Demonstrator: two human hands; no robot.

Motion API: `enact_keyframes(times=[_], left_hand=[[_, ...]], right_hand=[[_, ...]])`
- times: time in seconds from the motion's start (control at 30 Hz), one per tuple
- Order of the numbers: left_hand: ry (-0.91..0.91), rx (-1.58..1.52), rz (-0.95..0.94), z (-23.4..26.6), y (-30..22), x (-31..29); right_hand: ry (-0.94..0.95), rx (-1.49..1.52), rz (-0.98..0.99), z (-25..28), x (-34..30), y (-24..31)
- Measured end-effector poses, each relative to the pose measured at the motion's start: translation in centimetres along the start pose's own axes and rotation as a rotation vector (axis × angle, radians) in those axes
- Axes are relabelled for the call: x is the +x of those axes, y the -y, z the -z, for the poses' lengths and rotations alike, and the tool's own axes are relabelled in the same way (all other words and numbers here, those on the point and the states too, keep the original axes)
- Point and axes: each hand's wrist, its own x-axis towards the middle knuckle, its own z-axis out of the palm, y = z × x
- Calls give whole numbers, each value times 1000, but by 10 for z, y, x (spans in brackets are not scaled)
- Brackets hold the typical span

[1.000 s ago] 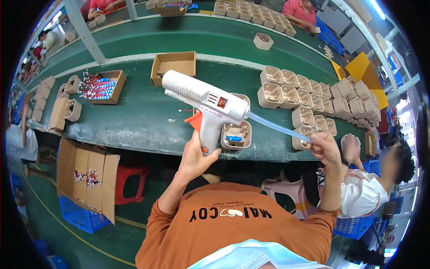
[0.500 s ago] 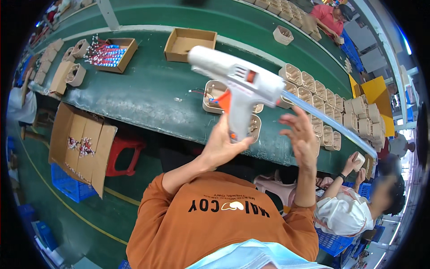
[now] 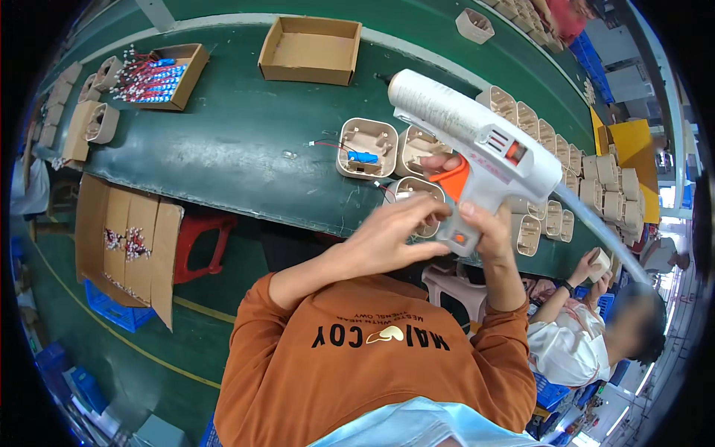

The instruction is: Assembling electronic components by placing batteries into plastic frames and applying hot glue.

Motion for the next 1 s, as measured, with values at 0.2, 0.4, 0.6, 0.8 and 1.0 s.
enact_keyframes(times=[0.2,0.4,0.6,0.8,1.0], left_hand=[[-535,646,-58,63,40,-19],[-481,694,-40,65,74,-33],[-498,638,-189,62,97,-38],[-501,623,-224,62,102,-40],[-489,626,-220,63,102,-41]], right_hand=[[38,14,-195,19,18,27],[141,-175,-457,31,45,39],[283,-362,-627,21,81,49],[348,-534,-695,10,99,45],[382,-899,-748,-10,104,52]])
